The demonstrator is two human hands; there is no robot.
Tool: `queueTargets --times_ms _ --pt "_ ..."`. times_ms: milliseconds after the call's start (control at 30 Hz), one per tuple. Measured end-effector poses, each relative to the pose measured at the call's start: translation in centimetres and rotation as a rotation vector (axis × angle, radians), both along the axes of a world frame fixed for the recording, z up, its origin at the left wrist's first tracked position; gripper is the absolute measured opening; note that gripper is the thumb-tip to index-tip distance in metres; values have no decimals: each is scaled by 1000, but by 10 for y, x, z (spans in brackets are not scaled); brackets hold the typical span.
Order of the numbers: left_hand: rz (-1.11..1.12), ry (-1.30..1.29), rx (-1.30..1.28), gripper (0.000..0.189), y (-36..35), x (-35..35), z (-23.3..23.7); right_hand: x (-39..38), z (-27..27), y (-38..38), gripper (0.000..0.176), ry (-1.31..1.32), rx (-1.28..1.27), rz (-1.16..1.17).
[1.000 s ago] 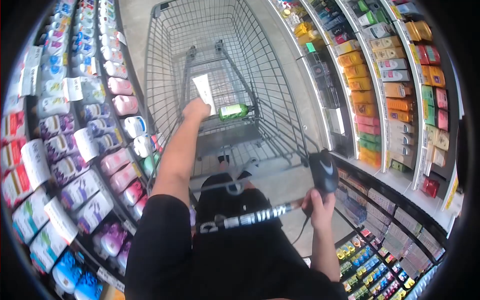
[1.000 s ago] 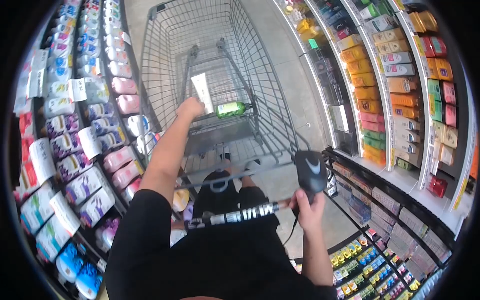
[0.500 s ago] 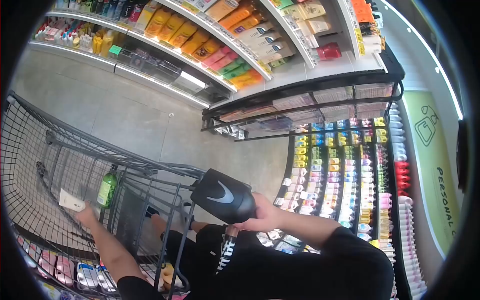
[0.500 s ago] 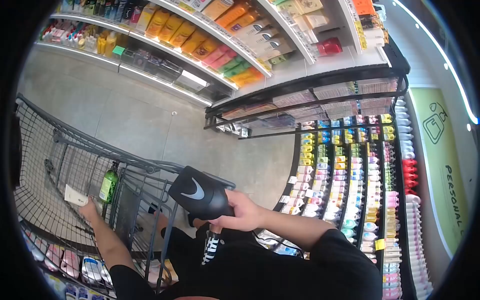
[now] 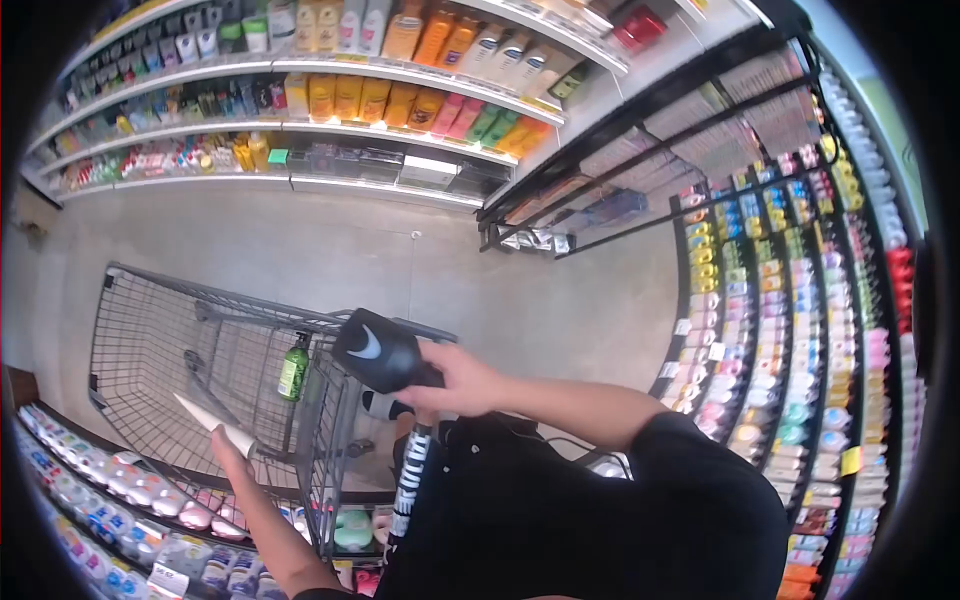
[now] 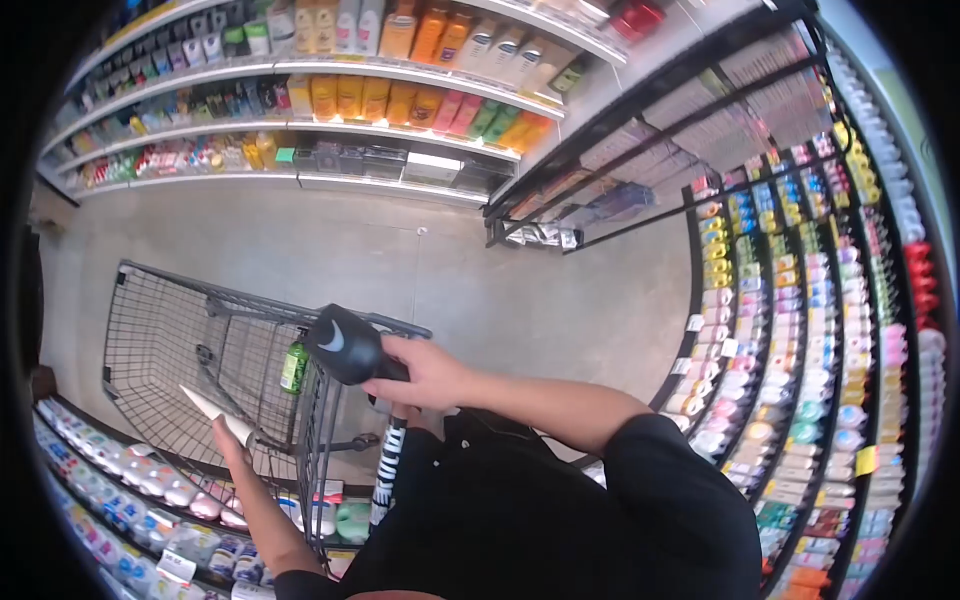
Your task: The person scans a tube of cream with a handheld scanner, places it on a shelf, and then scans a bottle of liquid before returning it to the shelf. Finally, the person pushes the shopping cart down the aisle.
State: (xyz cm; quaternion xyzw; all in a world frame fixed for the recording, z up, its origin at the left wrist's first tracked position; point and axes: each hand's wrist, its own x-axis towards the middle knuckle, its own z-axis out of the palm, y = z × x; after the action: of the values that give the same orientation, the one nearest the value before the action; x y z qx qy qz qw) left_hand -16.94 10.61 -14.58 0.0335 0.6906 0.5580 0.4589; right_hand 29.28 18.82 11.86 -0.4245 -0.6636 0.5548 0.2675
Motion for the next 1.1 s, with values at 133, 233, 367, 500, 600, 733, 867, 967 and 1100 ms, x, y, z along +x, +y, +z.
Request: queueTargets --times_ms 133,233,367,500,600,733,867,967,1100 --pt "-56 -195 227 47 -14 17 97 19 30 -17 42 159 -332 3" --pt "-86 -176 422 52 -24 101 221 49 48 -38 45 206 -246 82" --pt "-318 -400 799 70 -39 208 304 101 43 -82 49 141 -58 122" --pt "-511 -666 848 79 -23 302 311 153 60 -129 44 137 -155 -57" --pt "-626 -784 650 77 -9 369 309 185 75 -152 29 337 -434 -168" --pt "-817 -989 570 77 1 425 302 222 83 -178 29 397 -385 -174" --pt "-853 -865 531 78 -2 455 311 236 101 -194 28 349 -405 -187" --pt "-923 -952 491 77 2 461 310 242 101 -201 30 276 -435 -162" --pt "-960 -921 464 73 8 460 312 237 99 -197 33 270 -460 -139"
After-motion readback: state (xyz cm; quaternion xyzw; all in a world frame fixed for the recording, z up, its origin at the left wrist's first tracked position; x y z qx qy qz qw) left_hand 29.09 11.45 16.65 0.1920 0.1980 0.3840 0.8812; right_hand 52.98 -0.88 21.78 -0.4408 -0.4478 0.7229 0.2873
